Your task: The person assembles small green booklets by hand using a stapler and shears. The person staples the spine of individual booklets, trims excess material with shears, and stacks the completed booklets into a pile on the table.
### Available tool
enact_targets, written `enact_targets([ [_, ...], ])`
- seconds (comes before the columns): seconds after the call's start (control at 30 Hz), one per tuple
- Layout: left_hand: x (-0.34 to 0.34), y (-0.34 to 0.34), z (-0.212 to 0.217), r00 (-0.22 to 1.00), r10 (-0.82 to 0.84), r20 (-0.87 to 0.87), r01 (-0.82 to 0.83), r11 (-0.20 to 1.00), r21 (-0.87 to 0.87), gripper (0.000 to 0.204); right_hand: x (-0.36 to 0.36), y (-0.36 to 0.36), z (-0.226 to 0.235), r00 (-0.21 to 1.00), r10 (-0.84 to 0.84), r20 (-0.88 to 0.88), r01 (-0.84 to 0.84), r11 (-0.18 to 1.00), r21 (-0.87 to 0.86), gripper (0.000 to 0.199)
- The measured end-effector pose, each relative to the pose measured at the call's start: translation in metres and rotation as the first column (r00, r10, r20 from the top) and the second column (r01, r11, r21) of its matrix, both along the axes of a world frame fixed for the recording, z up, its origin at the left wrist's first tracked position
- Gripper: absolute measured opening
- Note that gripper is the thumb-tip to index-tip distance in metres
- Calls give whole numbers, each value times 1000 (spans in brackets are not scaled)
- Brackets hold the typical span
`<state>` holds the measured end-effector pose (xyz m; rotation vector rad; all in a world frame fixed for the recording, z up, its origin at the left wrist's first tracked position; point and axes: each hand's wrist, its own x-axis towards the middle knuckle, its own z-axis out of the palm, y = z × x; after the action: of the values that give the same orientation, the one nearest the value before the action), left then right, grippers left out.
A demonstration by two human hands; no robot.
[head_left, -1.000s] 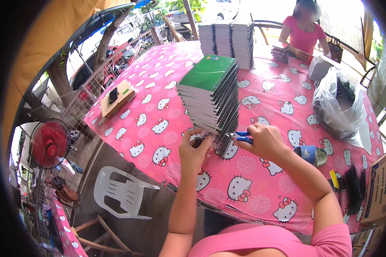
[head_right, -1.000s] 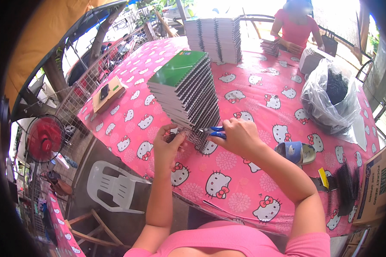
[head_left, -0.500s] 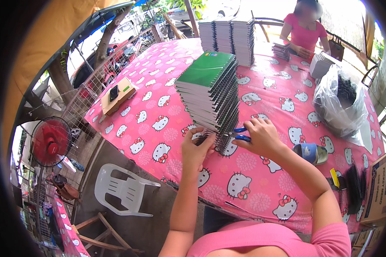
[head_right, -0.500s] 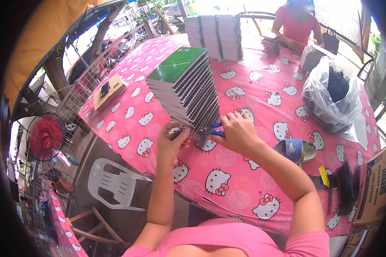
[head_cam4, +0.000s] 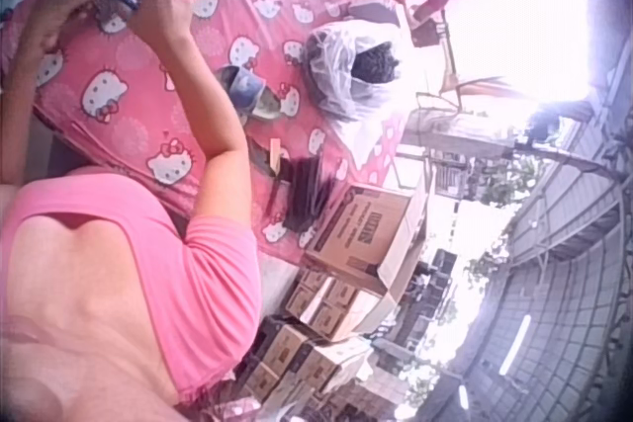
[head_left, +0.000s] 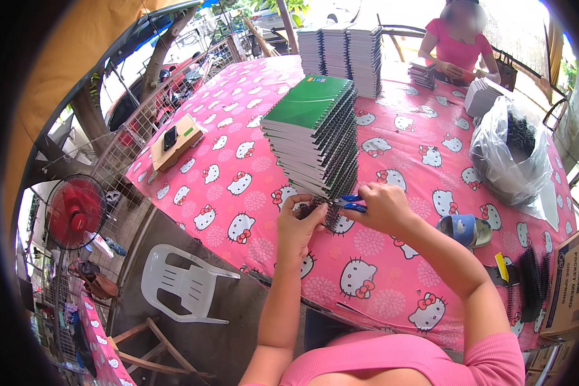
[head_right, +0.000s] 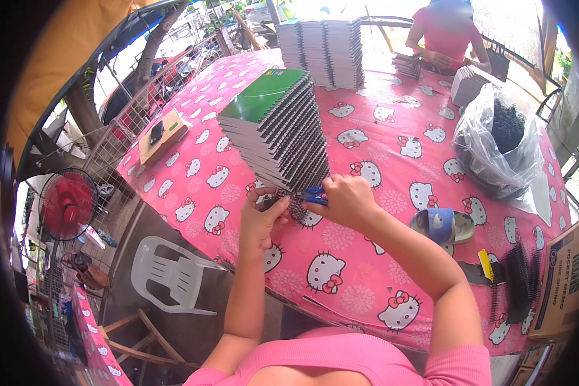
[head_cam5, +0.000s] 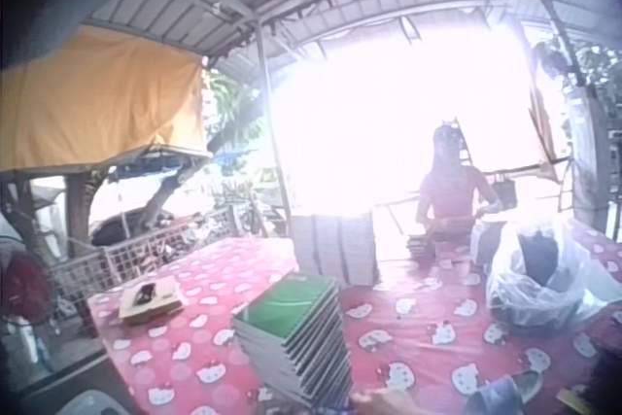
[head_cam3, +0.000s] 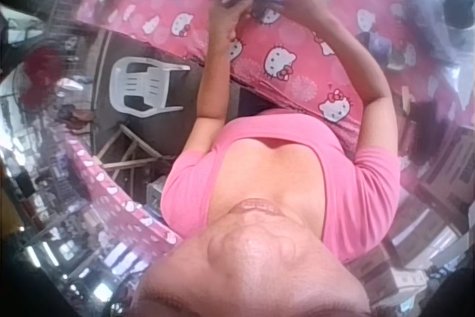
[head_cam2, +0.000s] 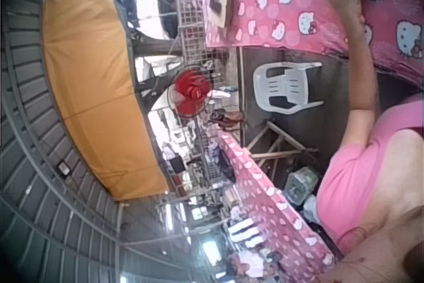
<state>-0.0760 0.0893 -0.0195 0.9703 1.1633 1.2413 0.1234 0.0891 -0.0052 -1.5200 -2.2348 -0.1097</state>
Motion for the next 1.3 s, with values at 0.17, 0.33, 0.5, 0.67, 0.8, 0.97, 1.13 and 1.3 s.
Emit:
enact_targets([
  [0.17, -10, 3, -9, 1000, 18, 0, -18, 1000, -1, 48, 1, -10, 6, 997, -69, 33, 74, 974, -216, 57],
  [0.33, 4, -3, -2, 999, 34, -41, -34, 999, -9, 48, 15, 1, -9, 995, 60, 75, -85, 914, 397, 53],
  [0.5, 0, 0, -15, 994, 37, -105, -30, 997, 69, 49, 1, -2, -3, 998, -30, 53, 40, 978, -206, 53],
  [0.67, -4, -3, -16, 998, 27, -59, -28, 1000, -5, 44, 20, -6, -24, 999, 34, -8, -31, 972, 233, 55],
  [0.8, 8, -8, -12, 995, 32, -99, -30, 999, 22, 43, 13, 4, -21, 998, 54, 45, -61, 984, 169, 58],
  [0.97, -5, -1, -29, 999, 13, -32, -14, 1000, -14, 45, 2, -6, -4, 995, -56, 81, 83, 926, -369, 57],
  [1.13, -2, -6, -22, 998, -7, -57, 5, 1000, -22, 42, 20, -1, -28, 997, 59, 59, -71, 969, 238, 57],
  [1.3, 5, -4, -37, 995, 20, -94, -16, 999, 45, 47, 4, -1, -23, 999, -3, 48, 14, 972, -234, 56],
])
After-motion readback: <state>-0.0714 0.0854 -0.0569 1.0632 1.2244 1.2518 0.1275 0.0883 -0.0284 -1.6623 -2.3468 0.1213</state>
